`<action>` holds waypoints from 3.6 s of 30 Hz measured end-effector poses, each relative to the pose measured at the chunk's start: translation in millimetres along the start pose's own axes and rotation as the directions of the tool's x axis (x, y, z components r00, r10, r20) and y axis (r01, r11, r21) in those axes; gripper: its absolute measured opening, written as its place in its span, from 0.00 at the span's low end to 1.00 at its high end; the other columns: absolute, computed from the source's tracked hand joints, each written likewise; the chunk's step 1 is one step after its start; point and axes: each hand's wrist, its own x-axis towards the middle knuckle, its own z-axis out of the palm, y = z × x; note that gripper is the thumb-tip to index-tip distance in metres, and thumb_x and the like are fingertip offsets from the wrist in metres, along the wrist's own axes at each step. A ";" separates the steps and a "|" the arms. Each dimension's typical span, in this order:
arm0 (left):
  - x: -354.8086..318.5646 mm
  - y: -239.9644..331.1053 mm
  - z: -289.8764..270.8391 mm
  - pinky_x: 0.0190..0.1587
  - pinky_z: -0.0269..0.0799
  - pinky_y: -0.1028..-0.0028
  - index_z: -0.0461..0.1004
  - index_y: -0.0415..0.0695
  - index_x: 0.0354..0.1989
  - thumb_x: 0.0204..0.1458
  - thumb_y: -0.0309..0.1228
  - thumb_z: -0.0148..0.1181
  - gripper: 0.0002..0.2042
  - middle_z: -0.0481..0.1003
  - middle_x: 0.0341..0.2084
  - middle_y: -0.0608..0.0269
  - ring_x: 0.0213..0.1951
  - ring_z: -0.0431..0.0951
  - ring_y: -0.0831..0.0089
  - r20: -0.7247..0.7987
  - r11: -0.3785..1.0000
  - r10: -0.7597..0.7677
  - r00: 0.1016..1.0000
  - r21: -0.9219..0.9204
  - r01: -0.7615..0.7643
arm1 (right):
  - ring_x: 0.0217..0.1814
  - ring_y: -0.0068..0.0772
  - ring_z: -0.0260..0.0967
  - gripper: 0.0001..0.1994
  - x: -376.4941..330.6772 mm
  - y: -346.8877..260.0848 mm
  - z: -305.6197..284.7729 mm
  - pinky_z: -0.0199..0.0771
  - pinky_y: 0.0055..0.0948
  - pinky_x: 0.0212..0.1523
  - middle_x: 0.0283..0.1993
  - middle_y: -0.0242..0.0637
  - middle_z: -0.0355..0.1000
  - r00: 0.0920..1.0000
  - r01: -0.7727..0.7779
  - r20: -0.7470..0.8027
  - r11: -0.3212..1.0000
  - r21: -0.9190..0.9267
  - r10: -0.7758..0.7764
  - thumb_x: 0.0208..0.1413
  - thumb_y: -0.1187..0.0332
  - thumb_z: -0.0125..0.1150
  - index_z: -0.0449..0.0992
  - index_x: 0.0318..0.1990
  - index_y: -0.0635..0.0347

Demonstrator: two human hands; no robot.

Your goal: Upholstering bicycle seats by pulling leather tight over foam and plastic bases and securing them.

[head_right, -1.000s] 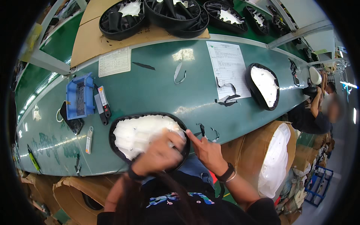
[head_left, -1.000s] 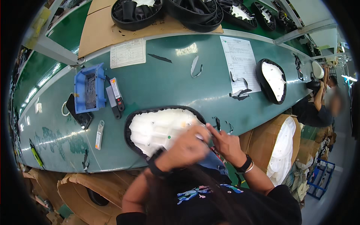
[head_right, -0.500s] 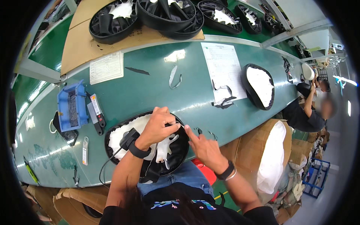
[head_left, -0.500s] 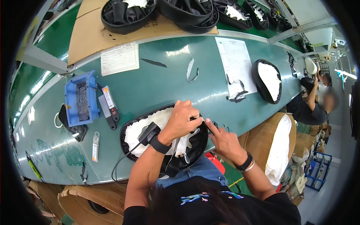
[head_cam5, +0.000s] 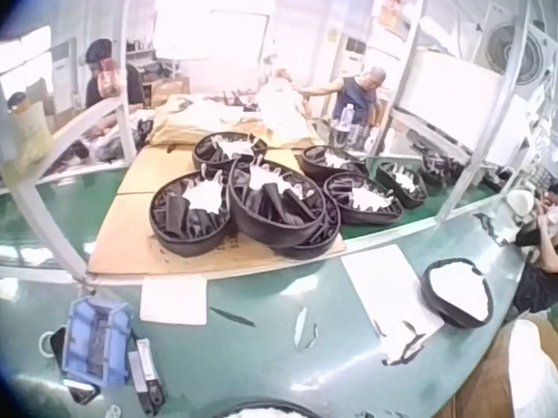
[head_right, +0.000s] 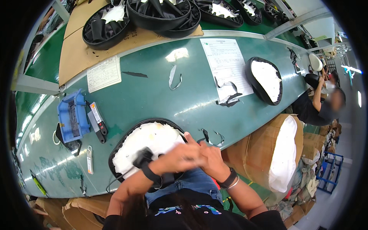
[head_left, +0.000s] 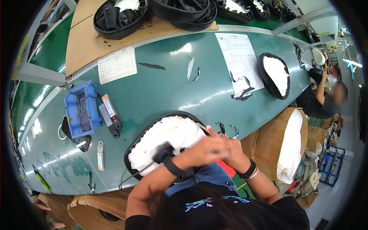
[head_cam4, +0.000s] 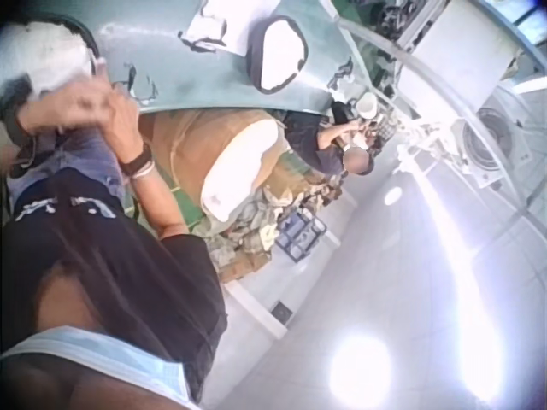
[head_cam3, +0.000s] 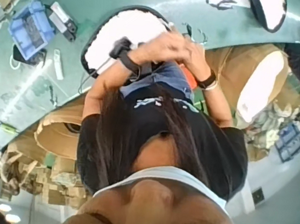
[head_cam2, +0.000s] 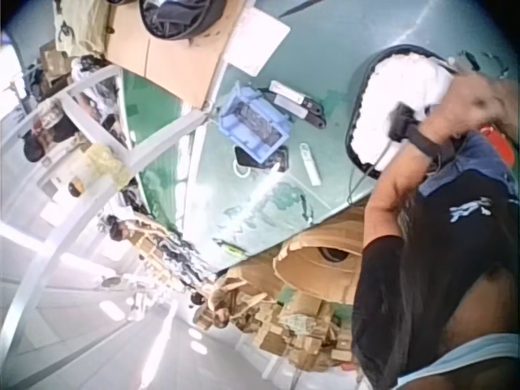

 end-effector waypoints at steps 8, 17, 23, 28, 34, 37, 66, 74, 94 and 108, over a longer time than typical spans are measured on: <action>-4.4 22.0 -55.0 0.33 0.65 0.64 0.75 0.46 0.25 0.46 0.33 0.62 0.06 0.72 0.27 0.59 0.27 0.72 0.65 -0.546 0.518 -0.080 0.834 0.692 0.503 | 0.16 0.45 0.66 0.28 46.6 -2.4 -31.2 0.66 0.40 0.16 0.22 0.40 0.67 0.991 -0.016 0.131 0.993 -0.117 0.032 0.58 0.64 0.55 0.58 0.67 0.43; -0.8 -3.7 -96.8 0.45 0.51 0.68 0.68 0.43 0.10 0.37 0.31 0.66 0.13 0.65 0.10 0.71 0.23 0.62 0.74 -0.522 0.856 -0.062 0.850 0.410 0.315 | 0.17 0.48 0.66 0.33 -3.7 -45.1 -15.0 0.66 0.43 0.18 0.22 0.44 0.67 0.967 -0.176 0.163 0.975 -0.133 0.197 0.57 0.64 0.57 0.53 0.69 0.53; -12.8 13.1 -106.3 0.50 0.53 0.66 0.67 0.42 0.11 0.41 0.33 0.66 0.15 0.65 0.11 0.67 0.23 0.64 0.71 -0.611 0.820 -0.063 0.789 0.420 0.390 | 0.16 0.46 0.66 0.30 16.7 -49.0 -35.9 0.64 0.43 0.16 0.22 0.43 0.68 0.958 -0.117 0.243 0.983 -0.144 0.150 0.56 0.66 0.57 0.57 0.68 0.51; -34.8 34.6 -85.8 0.48 0.61 0.62 0.67 0.40 0.12 0.47 0.38 0.63 0.19 0.63 0.09 0.62 0.18 0.65 0.63 -0.737 0.705 -0.302 0.605 0.254 0.662 | 0.16 0.42 0.66 0.27 75.4 -9.6 -62.3 0.63 0.39 0.17 0.23 0.40 0.67 0.955 0.112 0.295 0.946 -0.303 -0.019 0.57 0.69 0.51 0.63 0.64 0.33; -60.1 26.5 -43.5 0.55 0.52 0.60 0.71 0.43 0.14 0.46 0.34 0.64 0.13 0.71 0.15 0.66 0.28 0.73 0.68 -0.809 0.498 -0.179 0.561 0.417 0.760 | 0.13 0.36 0.62 0.25 121.7 10.6 -80.1 0.60 0.34 0.14 0.17 0.34 0.61 0.867 0.415 0.398 0.876 -0.245 -0.299 0.53 0.69 0.55 0.69 0.59 0.30; -59.1 24.2 -44.8 0.53 0.52 0.60 0.73 0.45 0.15 0.44 0.34 0.65 0.11 0.70 0.14 0.66 0.26 0.72 0.69 -0.819 0.479 -0.139 0.556 0.436 0.762 | 0.12 0.34 0.62 0.24 143.3 13.2 -89.7 0.60 0.33 0.13 0.16 0.32 0.60 0.816 0.513 0.409 0.838 -0.188 -0.408 0.52 0.68 0.57 0.70 0.58 0.30; -61.8 81.1 -91.2 0.43 0.72 0.64 0.68 0.42 0.14 0.39 0.27 0.61 0.09 0.72 0.25 0.63 0.35 0.72 0.67 -0.898 0.907 -0.241 0.367 -0.344 -0.245 | 0.15 0.40 0.63 0.29 71.3 -0.6 -60.9 0.62 0.37 0.15 0.21 0.40 0.64 0.925 0.106 0.380 0.969 -0.224 -0.013 0.56 0.66 0.56 0.61 0.66 0.38; -9.5 33.4 -109.4 0.30 0.67 0.65 0.75 0.43 0.19 0.47 0.38 0.61 0.12 0.75 0.22 0.61 0.32 0.74 0.63 -0.300 0.430 -0.249 0.921 0.818 0.382 | 0.16 0.41 0.66 0.26 108.8 -3.4 -74.1 0.63 0.37 0.16 0.19 0.37 0.65 0.928 0.147 0.371 0.953 -0.265 -0.040 0.57 0.63 0.56 0.63 0.64 0.30; -28.3 48.8 -165.6 0.47 0.63 0.67 0.58 0.40 0.09 0.44 0.28 0.58 0.17 0.58 0.11 0.70 0.20 0.60 0.74 -0.699 0.947 -0.194 0.689 -0.317 -0.054 | 0.19 0.50 0.68 0.31 27.0 -52.4 -31.8 0.66 0.44 0.18 0.25 0.47 0.69 0.885 -0.340 0.268 0.922 -0.186 0.381 0.57 0.65 0.57 0.56 0.68 0.49; -179.5 78.1 -177.8 0.19 0.60 0.83 0.62 0.45 0.26 0.57 0.28 0.53 0.09 0.62 0.16 0.68 0.14 0.60 0.83 -0.964 0.167 0.039 0.262 -0.252 -0.953 | 0.43 0.52 0.75 0.30 -40.4 -76.3 -25.6 0.76 0.40 0.40 0.43 0.48 0.75 0.875 -0.384 0.410 0.885 0.263 0.257 0.56 0.60 0.61 0.58 0.65 0.51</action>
